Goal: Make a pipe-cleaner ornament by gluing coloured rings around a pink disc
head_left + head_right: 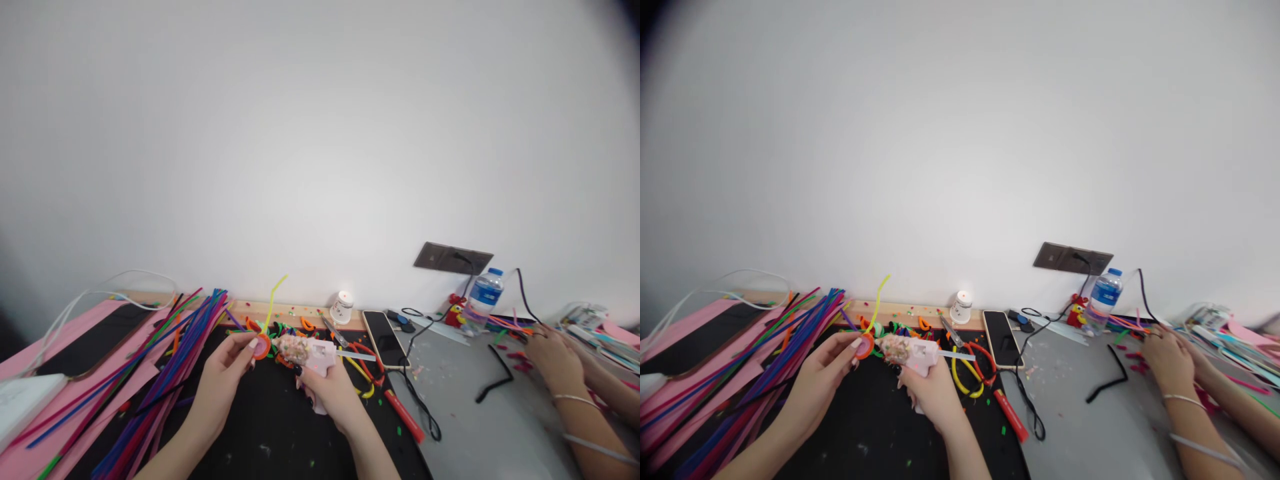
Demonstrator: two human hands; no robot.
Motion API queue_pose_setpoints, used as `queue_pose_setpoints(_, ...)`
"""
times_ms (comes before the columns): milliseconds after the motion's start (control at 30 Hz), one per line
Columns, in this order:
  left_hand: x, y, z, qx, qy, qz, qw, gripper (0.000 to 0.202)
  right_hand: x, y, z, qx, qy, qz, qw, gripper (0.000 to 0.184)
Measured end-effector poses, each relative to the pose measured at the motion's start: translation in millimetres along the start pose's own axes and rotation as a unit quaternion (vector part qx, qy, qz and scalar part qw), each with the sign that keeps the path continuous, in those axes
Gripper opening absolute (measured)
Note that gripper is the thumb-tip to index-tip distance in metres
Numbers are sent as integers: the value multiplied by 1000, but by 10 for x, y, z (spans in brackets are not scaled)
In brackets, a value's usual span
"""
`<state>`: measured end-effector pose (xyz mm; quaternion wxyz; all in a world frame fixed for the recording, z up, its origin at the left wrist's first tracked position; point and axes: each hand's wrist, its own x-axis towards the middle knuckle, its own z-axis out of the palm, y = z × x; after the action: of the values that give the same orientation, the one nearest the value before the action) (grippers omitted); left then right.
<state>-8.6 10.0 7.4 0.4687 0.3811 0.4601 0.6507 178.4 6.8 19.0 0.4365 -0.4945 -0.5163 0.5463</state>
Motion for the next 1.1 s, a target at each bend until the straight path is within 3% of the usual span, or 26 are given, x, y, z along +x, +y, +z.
queue_pose_setpoints(467,20,-28,-14,-29,19,-4,999,30,-35,-86,9,-11,-30,11,999,28)
queue_pose_setpoints(867,16,11,22,-40,30,-6,999,34,-24,-25,-12,-25,-68,0,997,22)
queue_pose_setpoints(1100,19,10,18,-51,24,-7,998,32,-32,-44,-7,-14,-52,-4,999,23)
